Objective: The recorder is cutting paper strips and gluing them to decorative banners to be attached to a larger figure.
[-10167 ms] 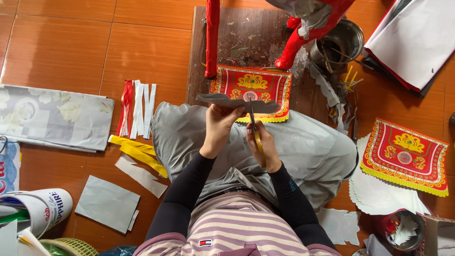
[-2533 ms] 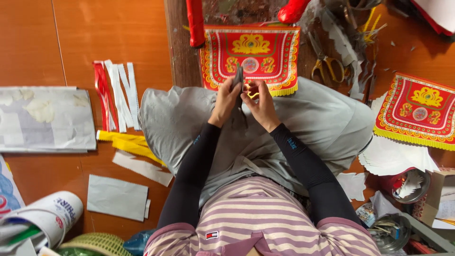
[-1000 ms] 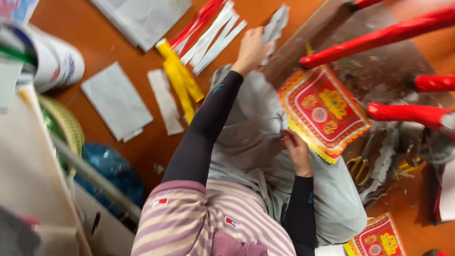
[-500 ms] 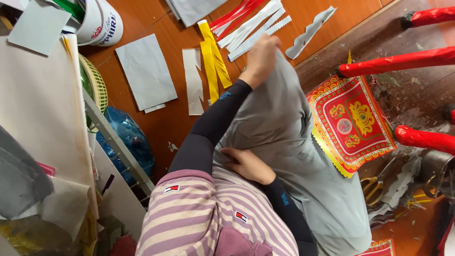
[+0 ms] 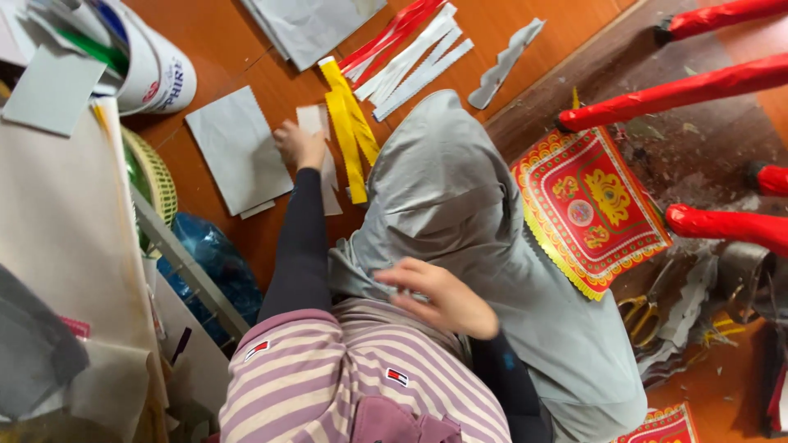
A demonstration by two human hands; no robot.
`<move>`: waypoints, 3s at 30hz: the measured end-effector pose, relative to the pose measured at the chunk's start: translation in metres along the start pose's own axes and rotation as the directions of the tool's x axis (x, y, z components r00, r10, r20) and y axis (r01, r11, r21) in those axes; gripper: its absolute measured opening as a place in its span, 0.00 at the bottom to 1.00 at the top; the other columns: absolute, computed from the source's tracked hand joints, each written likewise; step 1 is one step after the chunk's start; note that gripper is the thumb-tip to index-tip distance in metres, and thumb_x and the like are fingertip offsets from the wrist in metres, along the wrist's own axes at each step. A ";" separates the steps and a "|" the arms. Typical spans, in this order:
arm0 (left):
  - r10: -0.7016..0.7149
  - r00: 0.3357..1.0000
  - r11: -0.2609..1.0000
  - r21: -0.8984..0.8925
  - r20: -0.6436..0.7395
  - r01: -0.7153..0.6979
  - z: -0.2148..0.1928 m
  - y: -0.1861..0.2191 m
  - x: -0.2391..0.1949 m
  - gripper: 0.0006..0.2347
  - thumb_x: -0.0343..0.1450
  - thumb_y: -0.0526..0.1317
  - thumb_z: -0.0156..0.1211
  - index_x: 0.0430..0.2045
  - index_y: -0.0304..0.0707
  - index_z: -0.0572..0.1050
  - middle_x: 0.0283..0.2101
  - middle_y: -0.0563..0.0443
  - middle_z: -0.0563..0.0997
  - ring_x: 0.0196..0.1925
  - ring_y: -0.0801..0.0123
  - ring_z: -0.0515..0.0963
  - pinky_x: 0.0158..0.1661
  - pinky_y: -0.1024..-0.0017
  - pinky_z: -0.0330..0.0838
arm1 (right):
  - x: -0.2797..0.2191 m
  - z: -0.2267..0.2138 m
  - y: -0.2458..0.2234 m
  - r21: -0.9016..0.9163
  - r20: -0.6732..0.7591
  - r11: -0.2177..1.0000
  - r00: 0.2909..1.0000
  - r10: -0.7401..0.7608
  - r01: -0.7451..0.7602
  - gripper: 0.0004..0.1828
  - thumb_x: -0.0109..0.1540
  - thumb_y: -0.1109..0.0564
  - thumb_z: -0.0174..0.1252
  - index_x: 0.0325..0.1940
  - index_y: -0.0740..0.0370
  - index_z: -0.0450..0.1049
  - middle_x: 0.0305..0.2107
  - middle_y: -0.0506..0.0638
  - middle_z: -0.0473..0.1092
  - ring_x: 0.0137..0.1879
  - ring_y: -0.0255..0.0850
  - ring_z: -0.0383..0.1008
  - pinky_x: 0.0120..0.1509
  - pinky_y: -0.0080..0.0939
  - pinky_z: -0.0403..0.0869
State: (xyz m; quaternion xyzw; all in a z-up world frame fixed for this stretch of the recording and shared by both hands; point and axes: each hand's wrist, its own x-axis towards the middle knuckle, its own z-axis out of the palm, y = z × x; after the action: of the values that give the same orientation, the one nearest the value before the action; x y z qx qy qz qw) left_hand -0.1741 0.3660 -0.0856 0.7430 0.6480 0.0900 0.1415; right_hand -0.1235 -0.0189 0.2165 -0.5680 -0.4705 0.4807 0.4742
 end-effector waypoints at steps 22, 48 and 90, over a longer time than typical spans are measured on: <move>0.775 0.605 0.270 -0.961 0.183 -0.056 -0.171 0.126 -0.076 0.19 0.67 0.25 0.64 0.52 0.30 0.72 0.45 0.54 0.81 0.45 0.75 0.82 0.45 0.76 0.79 | -0.109 0.050 -0.009 0.051 -0.796 0.578 0.383 -0.469 0.814 0.09 0.64 0.60 0.66 0.33 0.63 0.74 0.25 0.48 0.73 0.27 0.40 0.70 0.32 0.40 0.71; 0.911 -0.033 0.410 -0.893 0.411 0.186 -0.191 0.178 -0.308 0.10 0.79 0.39 0.58 0.41 0.26 0.78 0.36 0.61 0.79 0.38 0.86 0.72 0.38 0.83 0.69 | -0.105 -0.015 0.045 0.032 -0.997 0.925 -0.056 0.058 0.378 0.07 0.69 0.60 0.60 0.47 0.68 0.75 0.30 0.43 0.71 0.32 0.26 0.67 0.35 0.28 0.67; 0.653 0.252 0.690 -0.423 0.714 -0.588 -0.190 0.032 0.007 0.12 0.73 0.44 0.59 0.35 0.31 0.79 0.27 0.54 0.79 0.32 0.75 0.73 0.32 0.67 0.70 | -0.131 -0.026 0.076 0.021 -0.990 0.638 -0.075 0.123 0.770 0.09 0.70 0.66 0.55 0.54 0.61 0.69 0.42 0.47 0.74 0.45 0.33 0.76 0.49 0.34 0.76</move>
State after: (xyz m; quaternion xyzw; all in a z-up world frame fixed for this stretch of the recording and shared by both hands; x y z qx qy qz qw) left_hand -0.2031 0.3873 0.1042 0.8789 0.1512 -0.1992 0.4062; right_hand -0.1040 -0.1592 0.1562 -0.3826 0.0461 -0.0747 0.9197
